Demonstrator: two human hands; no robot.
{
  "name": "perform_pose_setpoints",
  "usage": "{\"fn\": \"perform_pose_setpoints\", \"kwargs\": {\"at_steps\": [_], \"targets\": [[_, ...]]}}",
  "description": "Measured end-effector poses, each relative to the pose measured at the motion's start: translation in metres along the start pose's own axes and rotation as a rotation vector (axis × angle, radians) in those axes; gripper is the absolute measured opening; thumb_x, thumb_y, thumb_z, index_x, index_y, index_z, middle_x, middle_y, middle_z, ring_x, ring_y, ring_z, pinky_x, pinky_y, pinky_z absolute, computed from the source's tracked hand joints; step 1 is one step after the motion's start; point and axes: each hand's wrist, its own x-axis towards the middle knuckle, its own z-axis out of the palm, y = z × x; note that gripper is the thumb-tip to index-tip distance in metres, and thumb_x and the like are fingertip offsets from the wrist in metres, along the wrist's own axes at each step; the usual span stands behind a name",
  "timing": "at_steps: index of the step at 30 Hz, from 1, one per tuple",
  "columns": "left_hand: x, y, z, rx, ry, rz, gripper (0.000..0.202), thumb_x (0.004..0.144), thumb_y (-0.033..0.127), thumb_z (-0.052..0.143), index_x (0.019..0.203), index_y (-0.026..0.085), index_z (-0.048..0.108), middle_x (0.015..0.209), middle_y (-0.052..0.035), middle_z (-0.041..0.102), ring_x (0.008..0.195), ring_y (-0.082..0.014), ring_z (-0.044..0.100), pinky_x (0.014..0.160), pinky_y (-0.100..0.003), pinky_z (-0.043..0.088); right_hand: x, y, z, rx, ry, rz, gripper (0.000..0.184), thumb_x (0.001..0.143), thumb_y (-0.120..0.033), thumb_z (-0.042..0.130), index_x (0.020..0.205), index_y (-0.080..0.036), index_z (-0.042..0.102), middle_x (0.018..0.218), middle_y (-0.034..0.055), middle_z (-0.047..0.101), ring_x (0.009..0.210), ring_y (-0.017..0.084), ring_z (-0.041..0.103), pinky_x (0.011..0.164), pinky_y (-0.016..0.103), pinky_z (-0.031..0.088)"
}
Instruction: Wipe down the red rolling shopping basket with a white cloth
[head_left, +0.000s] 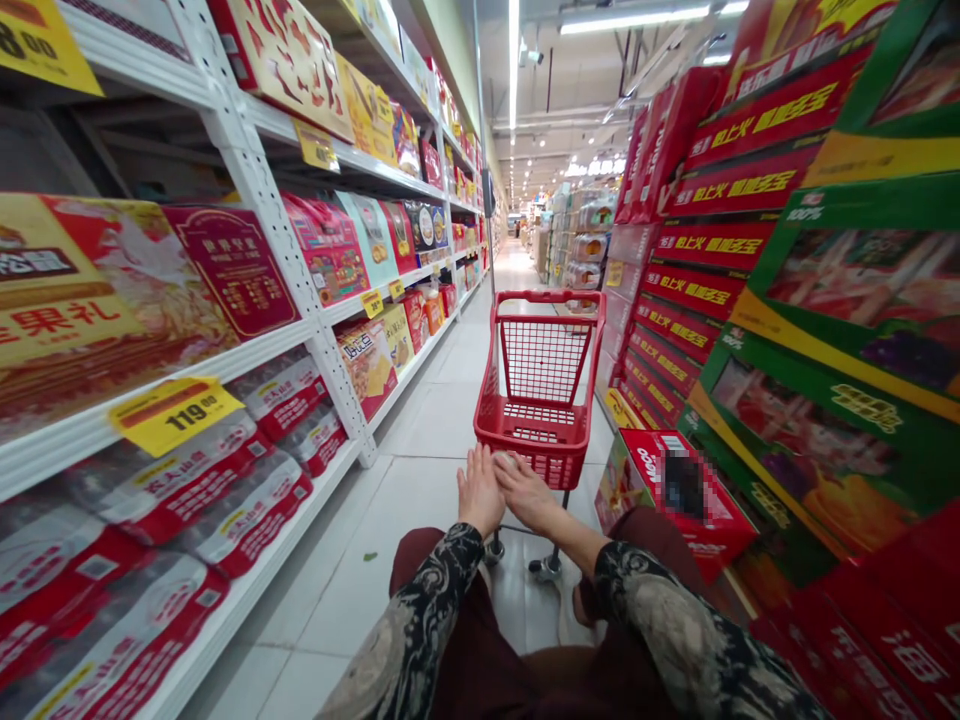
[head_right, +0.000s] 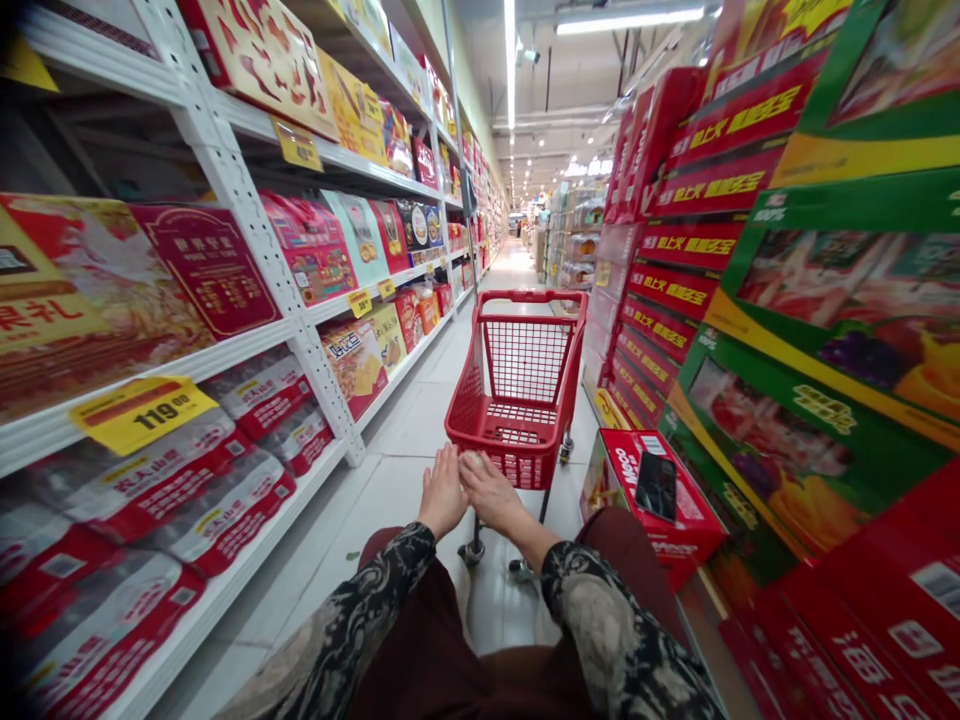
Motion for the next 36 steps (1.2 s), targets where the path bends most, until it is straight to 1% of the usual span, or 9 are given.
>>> {"fn": "perform_pose_setpoints", "kwargs": {"at_steps": [3, 5, 12, 18, 20, 26, 29, 32, 36], "targets": [[0.004, 0.006, -0.004, -0.004, 0.020, 0.000, 0.081, 0.066, 0.006, 0.042, 0.140, 0.012, 0.013, 0.150, -0.0120, 0.013, 0.137, -0.0237, 0.011, 0.109, -0.047, 0.018, 0.006, 0.019, -0.025, -0.064, 0.074, 0.102, 0.042, 0.086, -0.015, 0.045, 0.128, -0.017, 0.047, 0.134, 0.0093, 0.046, 0.130, 0.024, 0.031, 0.109, 0.049, 0.021], [0.003, 0.014, -0.005, 0.001, 0.017, 0.028, 0.082, 0.064, 0.005, 0.043, 0.140, 0.012, 0.012, 0.150, -0.0120, 0.012, 0.138, -0.0233, 0.010, 0.109, -0.047, 0.019, 0.002, 0.027, -0.031, -0.096, 0.084, 0.128, 0.042, 0.087, -0.014, 0.043, 0.128, -0.016, 0.046, 0.134, 0.0090, 0.046, 0.131, 0.024, 0.031, 0.109, 0.049, 0.020], [-0.010, 0.039, -0.001, 0.091, -0.011, 0.226, 0.076, 0.068, 0.009, 0.043, 0.140, 0.009, 0.015, 0.150, -0.0140, 0.012, 0.138, -0.0236, 0.009, 0.110, -0.045, 0.016, -0.048, 0.019, -0.011, -0.072, -0.078, 0.067, 0.035, 0.084, -0.014, 0.048, 0.118, -0.013, 0.055, 0.124, 0.0109, 0.055, 0.123, 0.023, 0.042, 0.104, 0.045, 0.032], [-0.006, 0.047, -0.002, 0.123, 0.011, 0.201, 0.078, 0.067, 0.008, 0.044, 0.139, 0.008, 0.016, 0.149, -0.0140, 0.015, 0.138, -0.0237, 0.010, 0.110, -0.045, 0.016, -0.048, 0.041, -0.052, -0.109, 0.028, 0.111, 0.036, 0.089, -0.016, 0.042, 0.124, -0.019, 0.050, 0.133, 0.0080, 0.048, 0.129, 0.022, 0.033, 0.108, 0.049, 0.022], [-0.007, 0.052, 0.000, 0.129, 0.019, 0.206, 0.076, 0.067, 0.007, 0.043, 0.139, 0.007, 0.017, 0.149, -0.0141, 0.015, 0.137, -0.0238, 0.011, 0.109, -0.046, 0.017, -0.050, 0.049, -0.058, -0.117, 0.047, 0.083, 0.035, 0.089, -0.016, 0.042, 0.124, -0.019, 0.050, 0.133, 0.0074, 0.048, 0.130, 0.022, 0.033, 0.108, 0.049, 0.022], [-0.015, 0.058, 0.012, 0.172, -0.003, 0.353, 0.075, 0.068, 0.008, 0.041, 0.139, 0.006, 0.018, 0.149, -0.0131, 0.013, 0.137, -0.0235, 0.010, 0.110, -0.047, 0.017, -0.081, 0.043, -0.025, -0.099, 0.007, 0.015, 0.028, 0.084, -0.013, 0.051, 0.110, -0.017, 0.060, 0.122, 0.0078, 0.058, 0.121, 0.023, 0.045, 0.104, 0.048, 0.031], [-0.015, 0.054, 0.013, 0.194, -0.011, 0.360, 0.075, 0.067, 0.008, 0.041, 0.139, 0.007, 0.019, 0.149, -0.0129, 0.014, 0.137, -0.0234, 0.011, 0.110, -0.047, 0.016, -0.082, 0.037, -0.022, -0.086, 0.009, 0.024, 0.027, 0.083, -0.014, 0.052, 0.108, -0.017, 0.061, 0.122, 0.0082, 0.058, 0.119, 0.023, 0.047, 0.104, 0.048, 0.031], [-0.013, 0.054, 0.010, 0.192, -0.002, 0.316, 0.076, 0.067, 0.007, 0.041, 0.139, 0.007, 0.018, 0.149, -0.0132, 0.015, 0.137, -0.0243, 0.012, 0.109, -0.048, 0.018, -0.068, 0.039, -0.044, -0.074, 0.084, 0.073, 0.029, 0.085, -0.016, 0.050, 0.113, -0.020, 0.058, 0.126, 0.0070, 0.055, 0.123, 0.022, 0.043, 0.106, 0.048, 0.026], [-0.012, 0.063, 0.007, 0.177, 0.001, 0.322, 0.077, 0.067, 0.007, 0.041, 0.139, 0.005, 0.016, 0.149, -0.0132, 0.014, 0.137, -0.0256, 0.011, 0.109, -0.049, 0.018, -0.052, 0.052, -0.078, -0.094, 0.199, 0.264, 0.036, 0.087, -0.018, 0.046, 0.123, -0.021, 0.051, 0.131, 0.0074, 0.050, 0.129, 0.023, 0.033, 0.108, 0.049, 0.018]]}}
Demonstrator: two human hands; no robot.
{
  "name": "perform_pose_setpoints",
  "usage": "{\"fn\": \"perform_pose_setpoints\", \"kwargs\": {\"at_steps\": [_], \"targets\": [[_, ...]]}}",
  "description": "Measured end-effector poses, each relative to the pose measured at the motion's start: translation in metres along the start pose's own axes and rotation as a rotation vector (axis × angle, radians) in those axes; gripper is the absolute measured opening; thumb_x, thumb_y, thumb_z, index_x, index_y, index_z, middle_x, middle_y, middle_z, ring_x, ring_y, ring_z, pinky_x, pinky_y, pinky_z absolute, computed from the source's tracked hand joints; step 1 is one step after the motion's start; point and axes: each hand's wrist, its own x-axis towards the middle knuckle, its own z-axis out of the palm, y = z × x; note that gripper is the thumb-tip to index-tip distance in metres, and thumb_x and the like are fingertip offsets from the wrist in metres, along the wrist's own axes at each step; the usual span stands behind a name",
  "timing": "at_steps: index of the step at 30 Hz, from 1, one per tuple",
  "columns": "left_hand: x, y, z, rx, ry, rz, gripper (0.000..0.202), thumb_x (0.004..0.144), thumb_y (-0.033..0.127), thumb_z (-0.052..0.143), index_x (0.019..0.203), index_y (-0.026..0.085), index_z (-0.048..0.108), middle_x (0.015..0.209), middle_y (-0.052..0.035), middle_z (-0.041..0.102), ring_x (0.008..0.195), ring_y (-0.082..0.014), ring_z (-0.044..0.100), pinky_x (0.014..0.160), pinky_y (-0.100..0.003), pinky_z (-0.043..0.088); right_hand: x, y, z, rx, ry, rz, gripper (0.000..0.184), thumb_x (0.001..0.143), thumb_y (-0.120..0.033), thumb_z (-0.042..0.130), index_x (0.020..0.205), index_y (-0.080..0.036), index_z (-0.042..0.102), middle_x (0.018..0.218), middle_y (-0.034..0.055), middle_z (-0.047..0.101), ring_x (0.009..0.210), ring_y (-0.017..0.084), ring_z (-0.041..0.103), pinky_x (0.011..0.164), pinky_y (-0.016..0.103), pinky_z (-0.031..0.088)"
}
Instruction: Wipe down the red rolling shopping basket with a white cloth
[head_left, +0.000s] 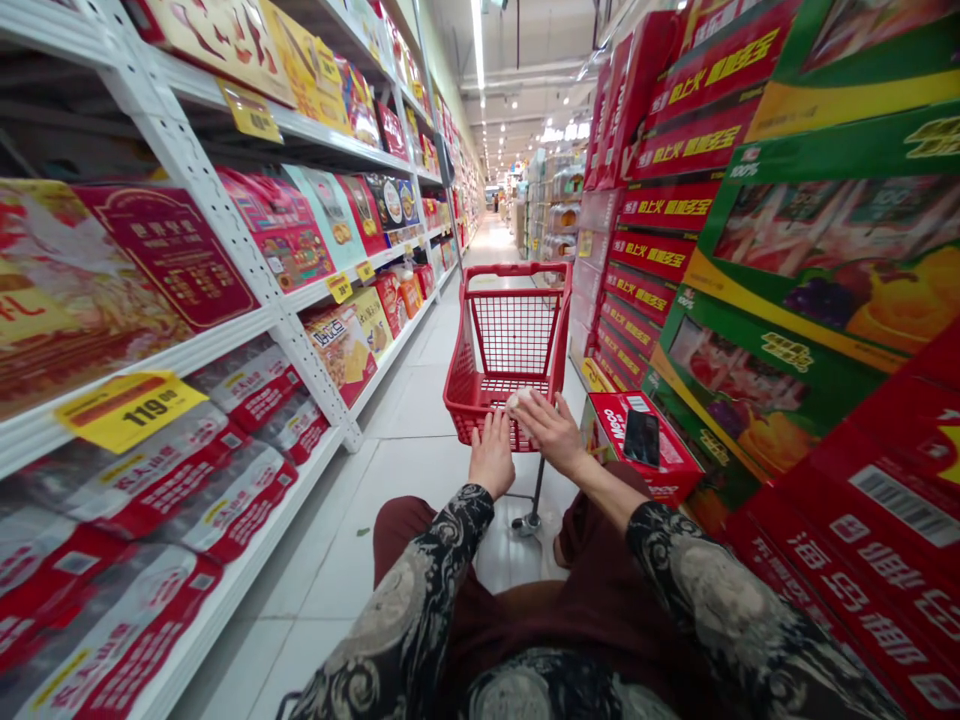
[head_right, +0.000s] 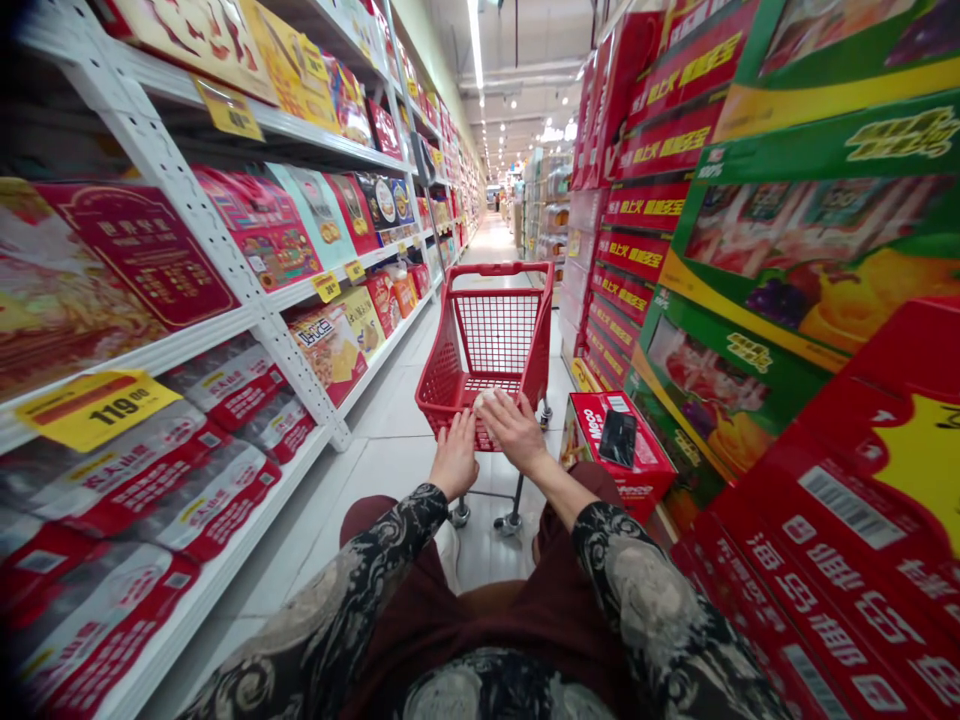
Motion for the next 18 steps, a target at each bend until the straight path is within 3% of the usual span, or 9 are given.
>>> {"fn": "perform_pose_setpoints", "kwargs": {"at_steps": [3, 7, 10, 18], "targets": [[-0.001, 0.009, -0.001, -0.003, -0.001, 0.043, 0.075, 0.068, 0.009, 0.040, 0.139, 0.004, 0.018, 0.149, -0.0135, 0.014, 0.137, -0.0255, 0.011, 0.110, -0.049, 0.016, -0.009, 0.003, 0.002, -0.023, -0.010, 0.086, 0.037, 0.087, -0.015, 0.045, 0.123, -0.020, 0.051, 0.130, 0.0082, 0.050, 0.128, 0.023, 0.036, 0.106, 0.049, 0.021], [-0.006, 0.014, 0.002, 0.010, -0.015, 0.084, 0.073, 0.070, 0.013, 0.040, 0.139, 0.004, 0.018, 0.149, -0.0132, 0.014, 0.137, -0.0255, 0.012, 0.110, -0.049, 0.016, -0.049, -0.011, 0.024, -0.002, -0.081, 0.047, 0.034, 0.083, -0.012, 0.047, 0.115, -0.019, 0.057, 0.126, 0.0088, 0.054, 0.123, 0.024, 0.043, 0.103, 0.048, 0.026], [-0.008, 0.009, 0.005, 0.005, -0.034, 0.091, 0.072, 0.070, 0.013, 0.040, 0.139, 0.004, 0.020, 0.149, -0.0134, 0.015, 0.137, -0.0259, 0.013, 0.110, -0.048, 0.017, -0.064, -0.017, 0.028, 0.029, -0.103, 0.031, 0.037, 0.080, -0.008, 0.047, 0.113, -0.019, 0.059, 0.122, 0.0088, 0.058, 0.121, 0.023, 0.045, 0.103, 0.047, 0.026], [0.008, -0.013, -0.007, 0.015, 0.022, -0.056, 0.072, 0.069, 0.008, 0.039, 0.139, 0.005, 0.019, 0.149, -0.0139, 0.017, 0.137, -0.0256, 0.014, 0.108, -0.050, 0.020, -0.006, 0.025, -0.010, -0.001, 0.082, 0.444, 0.048, 0.076, -0.010, 0.044, 0.124, -0.017, 0.050, 0.135, 0.0094, 0.045, 0.131, 0.023, 0.031, 0.106, 0.049, 0.018]]}}
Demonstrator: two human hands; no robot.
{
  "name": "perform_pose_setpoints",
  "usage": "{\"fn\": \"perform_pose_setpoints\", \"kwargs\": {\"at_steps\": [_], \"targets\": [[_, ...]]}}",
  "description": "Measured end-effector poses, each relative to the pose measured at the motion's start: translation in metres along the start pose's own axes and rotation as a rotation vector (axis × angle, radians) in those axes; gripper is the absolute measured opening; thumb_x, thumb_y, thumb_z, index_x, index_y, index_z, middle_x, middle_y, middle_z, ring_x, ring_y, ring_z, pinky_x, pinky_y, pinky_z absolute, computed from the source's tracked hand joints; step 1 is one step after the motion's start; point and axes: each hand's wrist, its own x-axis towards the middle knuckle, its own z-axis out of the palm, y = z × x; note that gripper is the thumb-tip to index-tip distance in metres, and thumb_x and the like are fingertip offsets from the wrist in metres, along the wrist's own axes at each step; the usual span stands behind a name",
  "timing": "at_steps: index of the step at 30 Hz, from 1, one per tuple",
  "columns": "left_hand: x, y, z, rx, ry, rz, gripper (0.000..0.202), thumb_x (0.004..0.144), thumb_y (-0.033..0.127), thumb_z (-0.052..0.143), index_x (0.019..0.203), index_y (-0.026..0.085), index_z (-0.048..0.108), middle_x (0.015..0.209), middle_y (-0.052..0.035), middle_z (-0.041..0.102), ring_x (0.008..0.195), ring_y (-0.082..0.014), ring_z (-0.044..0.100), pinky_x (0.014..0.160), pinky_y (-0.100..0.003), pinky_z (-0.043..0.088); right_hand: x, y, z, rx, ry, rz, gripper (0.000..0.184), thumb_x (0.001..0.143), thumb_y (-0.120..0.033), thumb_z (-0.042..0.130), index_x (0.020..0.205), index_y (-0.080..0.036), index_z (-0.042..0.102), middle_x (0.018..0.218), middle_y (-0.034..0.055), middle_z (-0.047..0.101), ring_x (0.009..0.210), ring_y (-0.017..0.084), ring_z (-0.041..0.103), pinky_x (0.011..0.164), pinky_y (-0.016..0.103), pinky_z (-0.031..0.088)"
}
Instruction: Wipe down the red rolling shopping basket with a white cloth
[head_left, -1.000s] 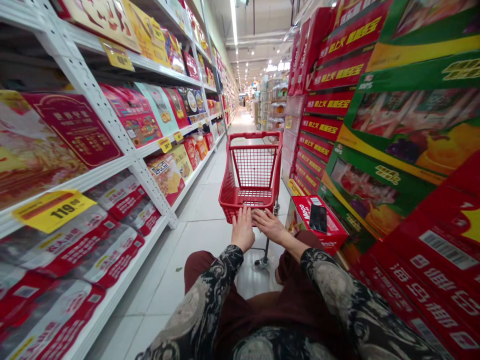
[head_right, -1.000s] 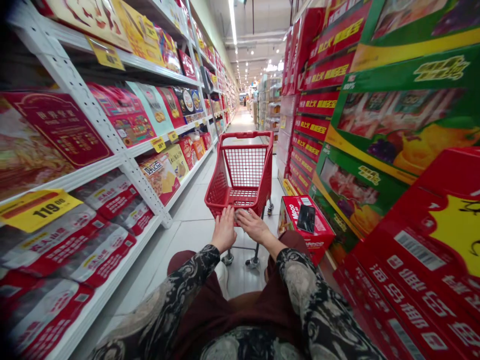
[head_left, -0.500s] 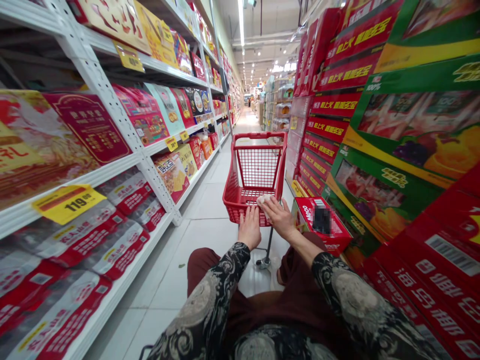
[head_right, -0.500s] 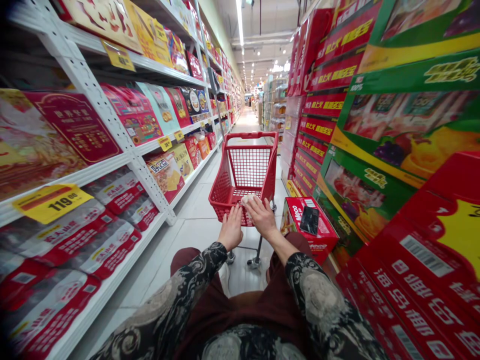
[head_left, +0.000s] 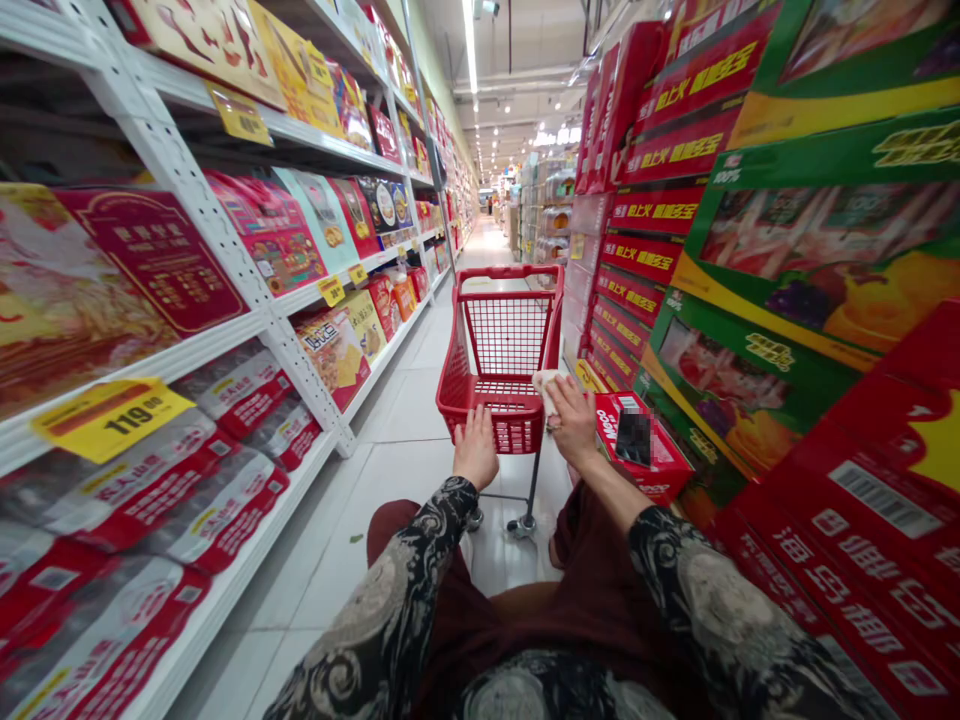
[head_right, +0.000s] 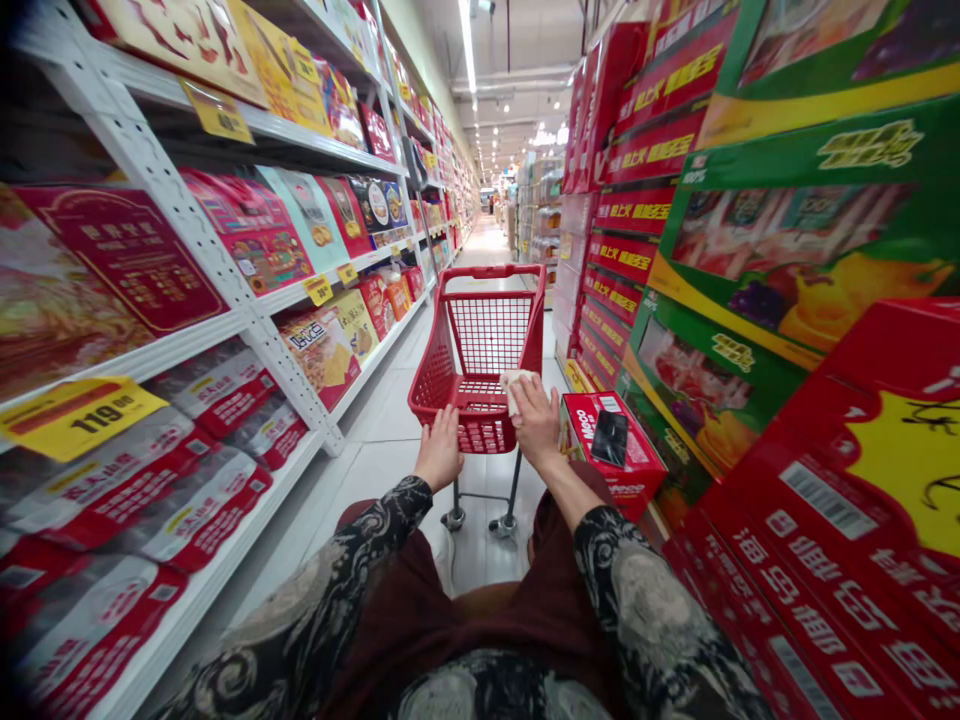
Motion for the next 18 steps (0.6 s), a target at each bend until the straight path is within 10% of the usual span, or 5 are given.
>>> {"fn": "perform_pose_setpoints", "kwargs": {"at_steps": [5, 11, 18], "targets": [[0.007, 0.002, -0.005, 0.022, -0.002, 0.031, 0.072, 0.070, 0.009, 0.040, 0.139, 0.005, 0.018, 0.149, -0.0140, 0.017, 0.137, -0.0258, 0.014, 0.108, -0.050, 0.020, 0.003, -0.016, 0.019, 0.015, -0.178, 0.081, 0.051, 0.073, -0.006, 0.046, 0.122, -0.017, 0.052, 0.133, 0.0099, 0.047, 0.128, 0.024, 0.034, 0.104, 0.049, 0.023], [0.013, 0.002, -0.001, 0.075, -0.069, 0.018, 0.067, 0.074, 0.013, 0.040, 0.138, 0.009, 0.021, 0.149, -0.0131, 0.018, 0.137, -0.0262, 0.013, 0.107, -0.053, 0.021, -0.006, -0.057, 0.039, 0.088, -0.239, -0.157, 0.041, 0.078, -0.009, 0.047, 0.117, -0.018, 0.056, 0.132, 0.0075, 0.049, 0.128, 0.023, 0.034, 0.105, 0.046, 0.021], [0.026, -0.043, -0.002, 0.122, -0.029, -0.101, 0.067, 0.073, 0.015, 0.039, 0.137, 0.006, 0.024, 0.147, -0.0167, 0.022, 0.136, -0.0293, 0.016, 0.104, -0.059, 0.021, 0.006, -0.021, 0.036, 0.051, -0.251, -0.079, 0.047, 0.076, -0.010, 0.051, 0.123, -0.020, 0.051, 0.133, 0.0087, 0.048, 0.129, 0.025, 0.033, 0.105, 0.050, 0.021]]}}
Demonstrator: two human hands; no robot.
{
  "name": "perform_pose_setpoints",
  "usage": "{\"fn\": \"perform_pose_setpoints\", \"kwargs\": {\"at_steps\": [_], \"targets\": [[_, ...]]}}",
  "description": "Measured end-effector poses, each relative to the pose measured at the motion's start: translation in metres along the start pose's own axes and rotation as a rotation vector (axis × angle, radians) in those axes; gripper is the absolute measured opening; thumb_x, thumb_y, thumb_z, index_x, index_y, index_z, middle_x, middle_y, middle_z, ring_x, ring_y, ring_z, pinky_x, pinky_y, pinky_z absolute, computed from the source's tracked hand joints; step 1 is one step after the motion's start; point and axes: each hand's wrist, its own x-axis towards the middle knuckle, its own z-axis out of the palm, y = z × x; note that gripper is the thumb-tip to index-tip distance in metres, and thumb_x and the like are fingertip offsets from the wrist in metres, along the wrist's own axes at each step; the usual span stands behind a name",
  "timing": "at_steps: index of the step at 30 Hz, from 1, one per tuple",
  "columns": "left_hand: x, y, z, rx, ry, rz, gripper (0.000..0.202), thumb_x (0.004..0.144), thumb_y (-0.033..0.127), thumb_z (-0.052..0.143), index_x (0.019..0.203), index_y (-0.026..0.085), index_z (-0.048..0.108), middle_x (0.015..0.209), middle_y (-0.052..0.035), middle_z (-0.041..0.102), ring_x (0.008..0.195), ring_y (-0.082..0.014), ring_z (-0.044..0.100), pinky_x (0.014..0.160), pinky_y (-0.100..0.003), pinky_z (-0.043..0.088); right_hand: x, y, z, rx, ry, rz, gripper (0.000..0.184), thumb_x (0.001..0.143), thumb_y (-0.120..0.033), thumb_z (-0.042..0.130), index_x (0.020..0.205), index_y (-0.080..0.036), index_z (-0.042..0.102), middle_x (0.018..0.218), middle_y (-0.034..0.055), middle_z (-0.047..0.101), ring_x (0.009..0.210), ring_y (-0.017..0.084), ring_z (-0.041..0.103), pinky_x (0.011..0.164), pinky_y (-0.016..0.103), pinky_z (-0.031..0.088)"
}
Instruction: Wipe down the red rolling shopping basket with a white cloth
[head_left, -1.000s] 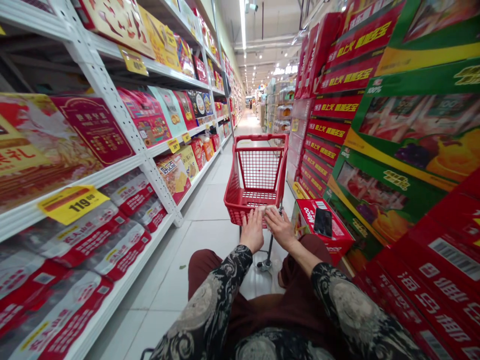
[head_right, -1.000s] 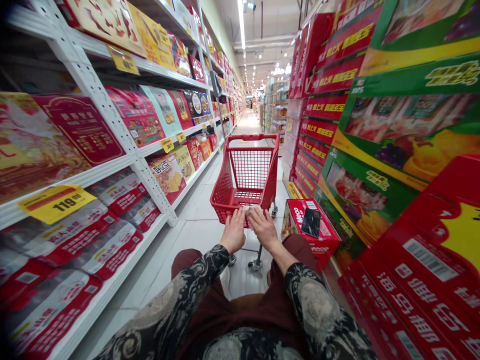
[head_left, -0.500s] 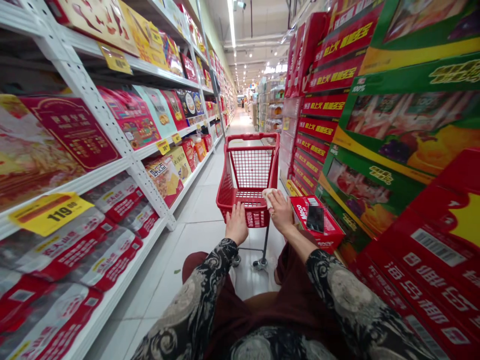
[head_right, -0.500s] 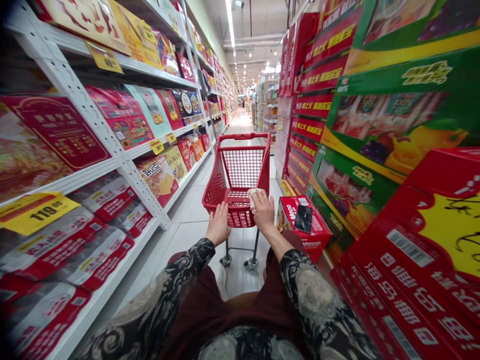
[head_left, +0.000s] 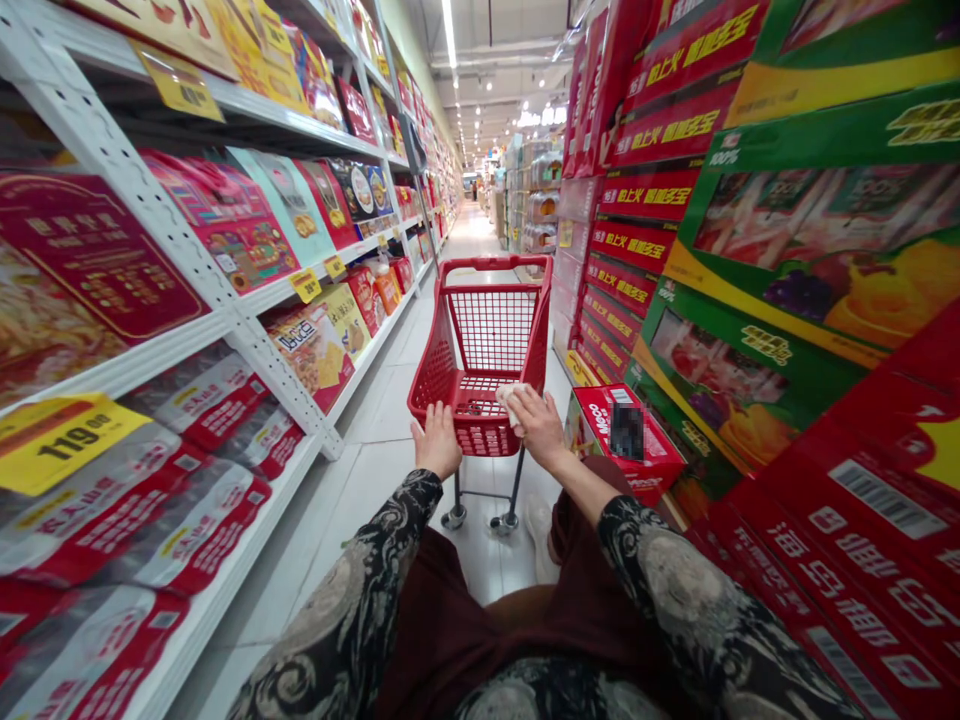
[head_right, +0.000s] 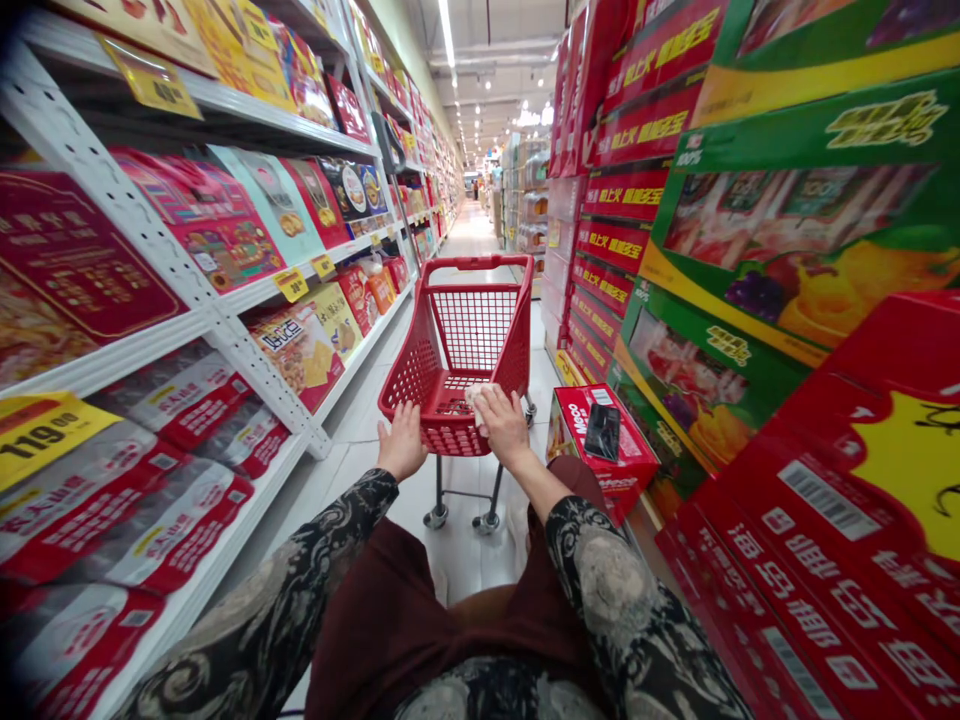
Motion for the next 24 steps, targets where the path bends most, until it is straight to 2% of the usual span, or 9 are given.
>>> {"fn": "perform_pose_setpoints", "kwargs": {"at_steps": [4, 8, 12, 14, 16, 20, 22, 24], "targets": [[0.002, -0.008, 0.000, 0.059, -0.004, 0.056, 0.068, 0.073, 0.015, 0.039, 0.138, 0.008, 0.023, 0.147, -0.0145, 0.022, 0.136, -0.0295, 0.015, 0.105, -0.059, 0.018, 0.015, 0.016, 0.000, 0.035, 0.010, 0.093, 0.047, 0.076, -0.008, 0.048, 0.121, -0.019, 0.051, 0.133, 0.0112, 0.047, 0.128, 0.025, 0.035, 0.102, 0.052, 0.025], [0.000, 0.004, 0.000, 0.060, 0.006, 0.078, 0.067, 0.073, 0.015, 0.038, 0.139, 0.009, 0.023, 0.148, -0.0136, 0.021, 0.136, -0.0286, 0.015, 0.106, -0.058, 0.014, 0.019, -0.002, 0.008, 0.063, 0.084, 0.170, 0.050, 0.073, -0.006, 0.045, 0.122, -0.016, 0.051, 0.133, 0.0128, 0.047, 0.128, 0.025, 0.033, 0.102, 0.048, 0.028], [0.003, 0.018, -0.001, 0.034, 0.017, 0.130, 0.066, 0.075, 0.019, 0.039, 0.138, 0.007, 0.025, 0.147, -0.0139, 0.023, 0.136, -0.0281, 0.016, 0.107, -0.056, 0.012, 0.001, -0.032, 0.023, 0.080, 0.067, -0.003, 0.052, 0.072, -0.004, 0.045, 0.122, -0.014, 0.051, 0.132, 0.0111, 0.047, 0.129, 0.023, 0.032, 0.106, 0.045, 0.026], [0.006, 0.019, -0.002, 0.022, 0.016, 0.195, 0.065, 0.075, 0.021, 0.040, 0.137, 0.009, 0.026, 0.147, -0.0127, 0.025, 0.136, -0.0266, 0.017, 0.108, -0.055, 0.011, -0.006, -0.034, 0.026, 0.070, 0.052, -0.059, 0.052, 0.072, -0.004, 0.044, 0.122, -0.015, 0.052, 0.133, 0.0099, 0.047, 0.129, 0.024, 0.032, 0.105, 0.046, 0.026], [0.010, 0.015, -0.003, 0.019, 0.014, 0.204, 0.065, 0.074, 0.021, 0.040, 0.137, 0.009, 0.026, 0.146, -0.0127, 0.026, 0.136, -0.0256, 0.017, 0.108, -0.055, 0.011, -0.010, -0.022, 0.024, 0.048, 0.065, -0.037, 0.054, 0.071, -0.004, 0.044, 0.123, -0.015, 0.051, 0.133, 0.0100, 0.047, 0.130, 0.025, 0.031, 0.105, 0.047, 0.027], [0.018, 0.007, -0.003, 0.017, 0.011, 0.178, 0.064, 0.074, 0.015, 0.037, 0.136, 0.009, 0.027, 0.146, -0.0126, 0.027, 0.136, -0.0234, 0.019, 0.108, -0.056, 0.010, -0.009, 0.023, 0.012, 0.009, 0.083, 0.068, 0.057, 0.071, -0.006, 0.043, 0.126, -0.016, 0.047, 0.135, 0.0107, 0.044, 0.131, 0.024, 0.027, 0.105, 0.047, 0.027], [0.020, 0.011, -0.002, 0.002, 0.009, 0.218, 0.065, 0.073, 0.014, 0.037, 0.137, 0.010, 0.027, 0.145, -0.0115, 0.028, 0.136, -0.0226, 0.019, 0.108, -0.057, 0.009, -0.006, 0.039, 0.009, -0.001, 0.100, 0.138, 0.056, 0.072, -0.007, 0.042, 0.127, -0.014, 0.046, 0.135, 0.0119, 0.044, 0.131, 0.025, 0.027, 0.104, 0.048, 0.027], [0.020, 0.020, -0.001, -0.017, 0.006, 0.229, 0.068, 0.071, 0.015, 0.039, 0.137, 0.010, 0.026, 0.145, -0.0113, 0.028, 0.136, -0.0236, 0.018, 0.108, -0.057, 0.010, -0.004, 0.043, 0.011, -0.003, 0.113, 0.188, 0.055, 0.072, -0.008, 0.042, 0.127, -0.011, 0.046, 0.135, 0.0138, 0.044, 0.131, 0.026, 0.028, 0.104, 0.049, 0.027]]}}
